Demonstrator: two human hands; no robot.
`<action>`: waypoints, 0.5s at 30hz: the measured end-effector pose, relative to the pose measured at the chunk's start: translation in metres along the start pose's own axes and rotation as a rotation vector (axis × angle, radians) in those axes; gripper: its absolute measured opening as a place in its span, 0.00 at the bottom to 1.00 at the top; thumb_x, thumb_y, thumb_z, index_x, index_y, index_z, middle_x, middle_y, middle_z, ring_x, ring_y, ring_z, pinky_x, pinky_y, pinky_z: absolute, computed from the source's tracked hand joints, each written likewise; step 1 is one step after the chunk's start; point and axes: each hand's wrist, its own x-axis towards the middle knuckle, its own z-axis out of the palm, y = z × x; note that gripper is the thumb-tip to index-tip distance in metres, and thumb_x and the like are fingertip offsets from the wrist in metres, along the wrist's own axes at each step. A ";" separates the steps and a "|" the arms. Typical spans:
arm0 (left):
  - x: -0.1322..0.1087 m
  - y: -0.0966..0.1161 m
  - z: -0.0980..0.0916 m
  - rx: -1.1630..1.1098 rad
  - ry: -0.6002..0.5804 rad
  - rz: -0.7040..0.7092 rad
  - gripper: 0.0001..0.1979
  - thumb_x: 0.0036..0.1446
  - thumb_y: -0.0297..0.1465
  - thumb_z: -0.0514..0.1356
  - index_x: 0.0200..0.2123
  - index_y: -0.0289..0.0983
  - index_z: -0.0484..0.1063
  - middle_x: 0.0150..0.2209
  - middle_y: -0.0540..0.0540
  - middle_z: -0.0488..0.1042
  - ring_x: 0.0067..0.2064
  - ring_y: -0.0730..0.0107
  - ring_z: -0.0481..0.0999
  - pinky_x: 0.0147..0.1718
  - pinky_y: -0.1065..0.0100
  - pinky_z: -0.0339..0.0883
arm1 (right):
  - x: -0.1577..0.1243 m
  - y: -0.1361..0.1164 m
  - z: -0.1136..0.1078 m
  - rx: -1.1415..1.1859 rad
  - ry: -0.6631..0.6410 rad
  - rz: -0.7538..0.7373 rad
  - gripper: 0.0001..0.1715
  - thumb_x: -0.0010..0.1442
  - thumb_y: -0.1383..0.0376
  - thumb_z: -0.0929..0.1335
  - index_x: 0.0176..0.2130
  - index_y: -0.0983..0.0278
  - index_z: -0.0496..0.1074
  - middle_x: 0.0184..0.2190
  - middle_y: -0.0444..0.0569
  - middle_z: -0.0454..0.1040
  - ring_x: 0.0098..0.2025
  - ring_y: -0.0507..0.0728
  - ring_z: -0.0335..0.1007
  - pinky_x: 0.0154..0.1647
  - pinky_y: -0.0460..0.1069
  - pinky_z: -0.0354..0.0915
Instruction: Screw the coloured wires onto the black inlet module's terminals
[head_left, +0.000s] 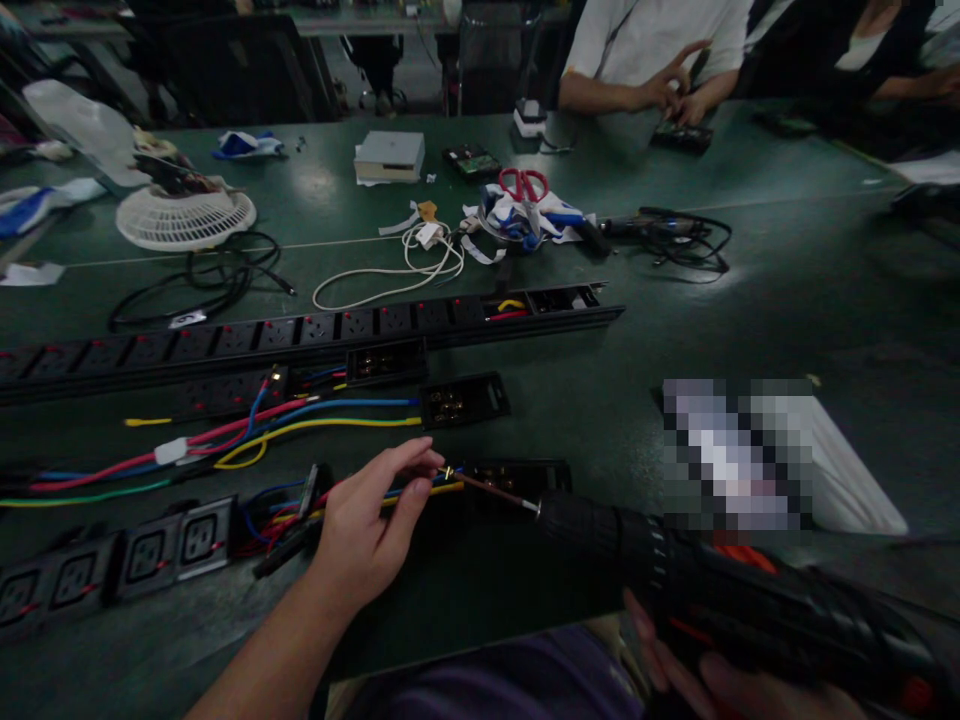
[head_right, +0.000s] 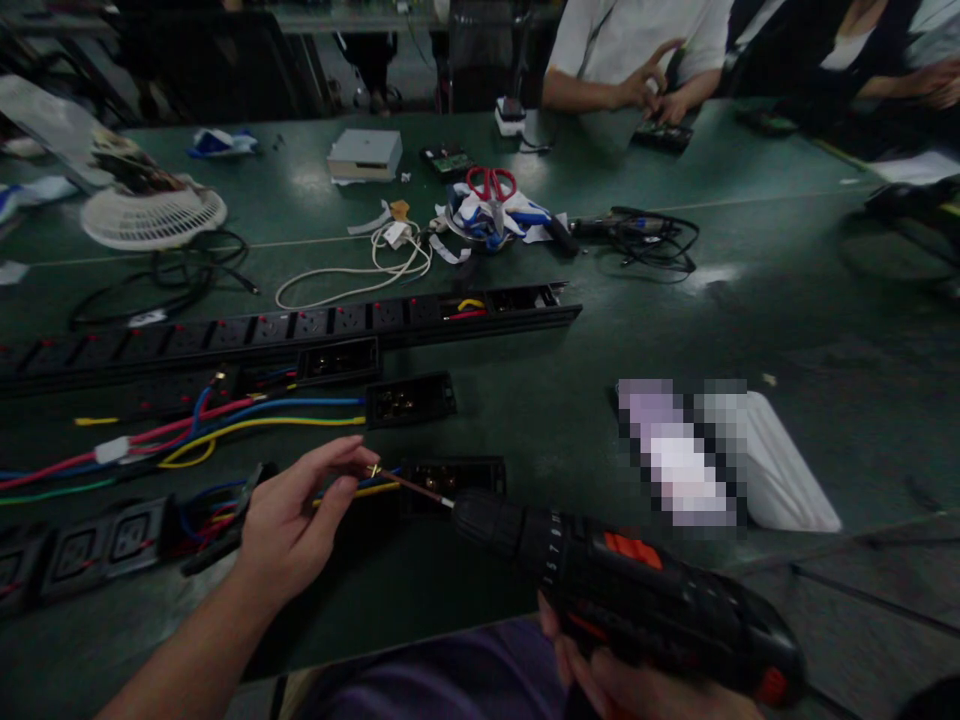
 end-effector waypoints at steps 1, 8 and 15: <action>0.000 0.001 0.000 -0.015 0.005 0.000 0.17 0.66 0.25 0.55 0.57 0.40 0.67 0.44 0.47 0.79 0.43 0.70 0.79 0.45 0.68 0.73 | 0.001 0.001 -0.001 -0.002 0.007 0.003 0.28 0.64 0.48 0.66 0.49 0.68 0.67 0.27 0.52 0.66 0.29 0.52 0.64 0.33 0.45 0.62; 0.001 0.004 0.004 -0.014 0.005 0.052 0.12 0.64 0.23 0.57 0.48 0.40 0.74 0.42 0.48 0.80 0.42 0.70 0.80 0.43 0.70 0.73 | 0.005 -0.014 0.015 -0.038 0.040 0.037 0.33 0.61 0.43 0.64 0.47 0.69 0.68 0.26 0.52 0.65 0.27 0.51 0.60 0.34 0.47 0.60; 0.002 0.004 0.003 -0.137 -0.002 0.015 0.10 0.64 0.24 0.58 0.45 0.40 0.76 0.37 0.49 0.80 0.37 0.71 0.80 0.38 0.70 0.74 | 0.001 0.000 0.004 -0.004 -0.019 0.006 0.30 0.63 0.45 0.65 0.47 0.69 0.67 0.21 0.48 0.61 0.27 0.53 0.61 0.34 0.48 0.61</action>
